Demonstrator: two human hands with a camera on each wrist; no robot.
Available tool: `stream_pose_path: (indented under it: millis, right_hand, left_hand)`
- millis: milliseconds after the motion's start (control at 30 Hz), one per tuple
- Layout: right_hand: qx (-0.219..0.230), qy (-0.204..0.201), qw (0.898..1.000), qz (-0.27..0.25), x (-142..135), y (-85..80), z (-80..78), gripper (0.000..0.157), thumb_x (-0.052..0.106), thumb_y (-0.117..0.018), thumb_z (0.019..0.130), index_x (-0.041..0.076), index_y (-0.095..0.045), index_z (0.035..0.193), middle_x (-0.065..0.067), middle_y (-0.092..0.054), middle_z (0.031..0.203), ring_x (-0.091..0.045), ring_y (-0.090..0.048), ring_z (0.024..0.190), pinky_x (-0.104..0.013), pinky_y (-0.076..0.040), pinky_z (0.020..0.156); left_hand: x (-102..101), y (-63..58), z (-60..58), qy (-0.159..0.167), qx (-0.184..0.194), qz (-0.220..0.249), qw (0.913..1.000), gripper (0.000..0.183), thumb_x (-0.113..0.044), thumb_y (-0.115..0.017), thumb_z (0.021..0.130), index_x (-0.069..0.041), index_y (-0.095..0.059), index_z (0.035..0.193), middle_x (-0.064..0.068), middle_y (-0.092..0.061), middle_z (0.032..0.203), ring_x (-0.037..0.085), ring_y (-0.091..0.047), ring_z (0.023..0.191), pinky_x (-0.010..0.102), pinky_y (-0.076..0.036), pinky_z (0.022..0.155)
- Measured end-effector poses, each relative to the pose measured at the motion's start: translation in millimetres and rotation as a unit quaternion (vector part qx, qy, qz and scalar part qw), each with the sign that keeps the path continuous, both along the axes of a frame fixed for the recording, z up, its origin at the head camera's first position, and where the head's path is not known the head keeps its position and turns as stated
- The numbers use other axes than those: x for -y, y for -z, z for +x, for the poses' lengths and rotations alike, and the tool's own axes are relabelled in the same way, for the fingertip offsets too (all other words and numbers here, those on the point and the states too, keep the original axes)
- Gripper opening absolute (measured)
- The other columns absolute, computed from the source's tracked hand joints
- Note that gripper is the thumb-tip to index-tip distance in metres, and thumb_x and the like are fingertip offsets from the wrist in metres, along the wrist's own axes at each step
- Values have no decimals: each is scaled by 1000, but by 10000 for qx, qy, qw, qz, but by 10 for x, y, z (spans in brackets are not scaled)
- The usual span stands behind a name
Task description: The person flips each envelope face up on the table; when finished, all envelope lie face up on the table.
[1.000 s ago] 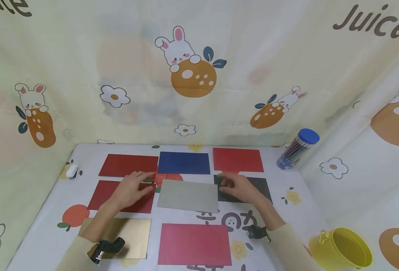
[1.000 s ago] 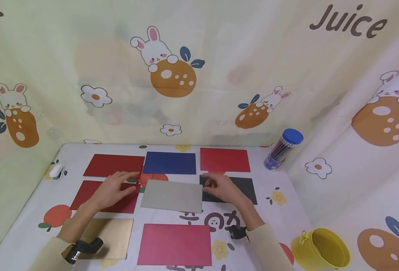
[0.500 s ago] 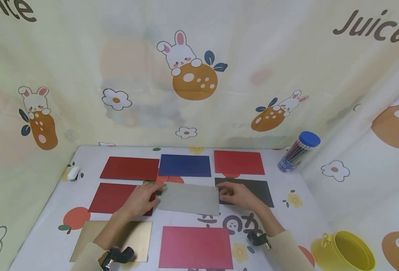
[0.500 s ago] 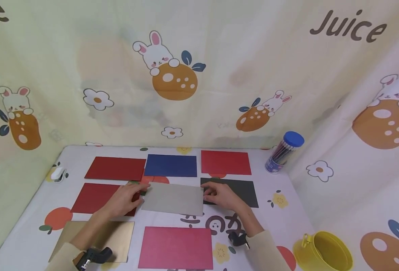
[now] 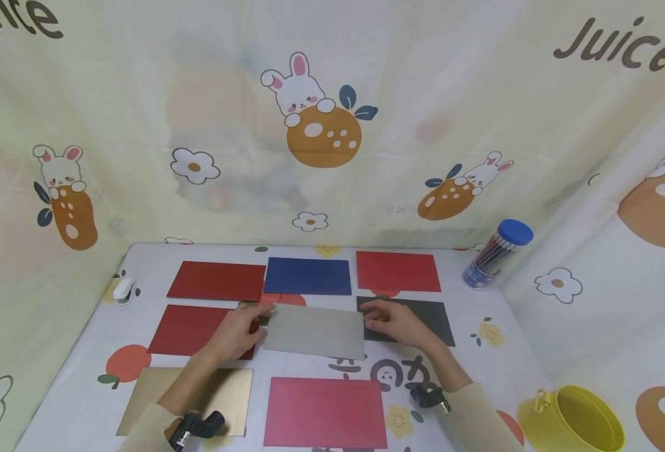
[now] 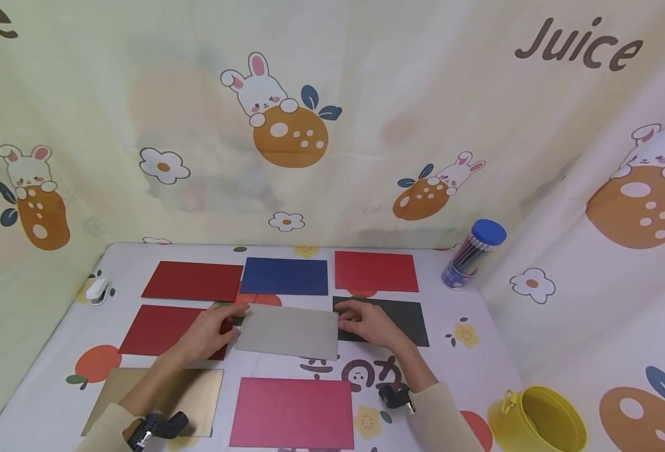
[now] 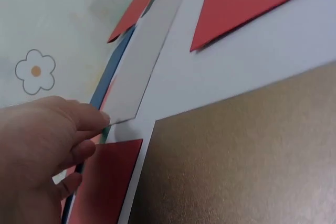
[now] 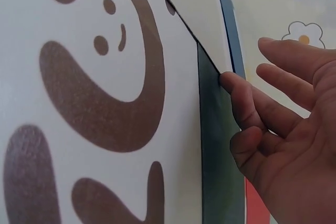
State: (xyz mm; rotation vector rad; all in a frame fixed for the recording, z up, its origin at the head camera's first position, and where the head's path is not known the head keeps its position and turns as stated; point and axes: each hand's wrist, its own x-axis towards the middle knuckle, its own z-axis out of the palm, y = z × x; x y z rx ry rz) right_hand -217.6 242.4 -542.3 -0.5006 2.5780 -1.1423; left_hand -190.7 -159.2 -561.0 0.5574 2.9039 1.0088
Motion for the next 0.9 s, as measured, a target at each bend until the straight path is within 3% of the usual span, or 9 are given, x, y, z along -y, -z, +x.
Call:
stream_pose_path:
  millis: [333, 433, 600, 733, 900]
  right_hand:
    - [873, 194, 9910, -994, -40, 64, -1, 46, 26, -68, 97, 14, -56, 141, -4, -71, 121, -24, -66, 116, -48, -51, 101]
    - [971, 220, 9883, -1155, -23, 80, -4, 49, 27, -66, 98, 12, -53, 143, -8, -70, 126, -26, -65, 119, -46, -49, 103]
    - [716, 235, 9919, -1026, 32, 19, 10, 47, 23, -64, 100, 6, -53, 142, -13, -69, 126, -29, -65, 117, -47, -51, 100]
    - [764, 320, 9911, -1041, 56, 6, 8, 45, 21, -64, 100, 6, -54, 141, -13, -69, 126, -32, -65, 116, -47, -52, 99]
    - [953, 515, 9891, -998, 63, 51, -13, 43, 26, -65, 100, 14, -57, 140, -4, -71, 123, -26, -65, 109, -37, -54, 89]
  left_hand:
    - [2, 17, 1, -139, 772, 1253, 9890, 58, -1, -70, 90, -11, -53, 144, 7, -68, 127, 21, -59, 101, 29, -52, 80]
    - [-13, 16, 6, -241, 704, 1285, 9889, 55, 1, -68, 90, -9, -55, 142, 9, -69, 125, 20, -59, 98, 27, -51, 77]
    - [-28, 0, -16, -620, 422, 975, 9924, 50, 4, -66, 89, -7, -59, 137, 8, -71, 121, 18, -58, 89, 27, -49, 70]
    - [-28, -31, -32, -691, 649, 981, 9907, 52, 6, -64, 90, -8, -57, 140, 10, -69, 125, 18, -57, 87, 26, -47, 66]
    - [-40, -56, -33, -689, 902, 1152, 9868, 52, 5, -61, 92, -8, -54, 142, 11, -67, 128, 18, -56, 88, 25, -45, 63]
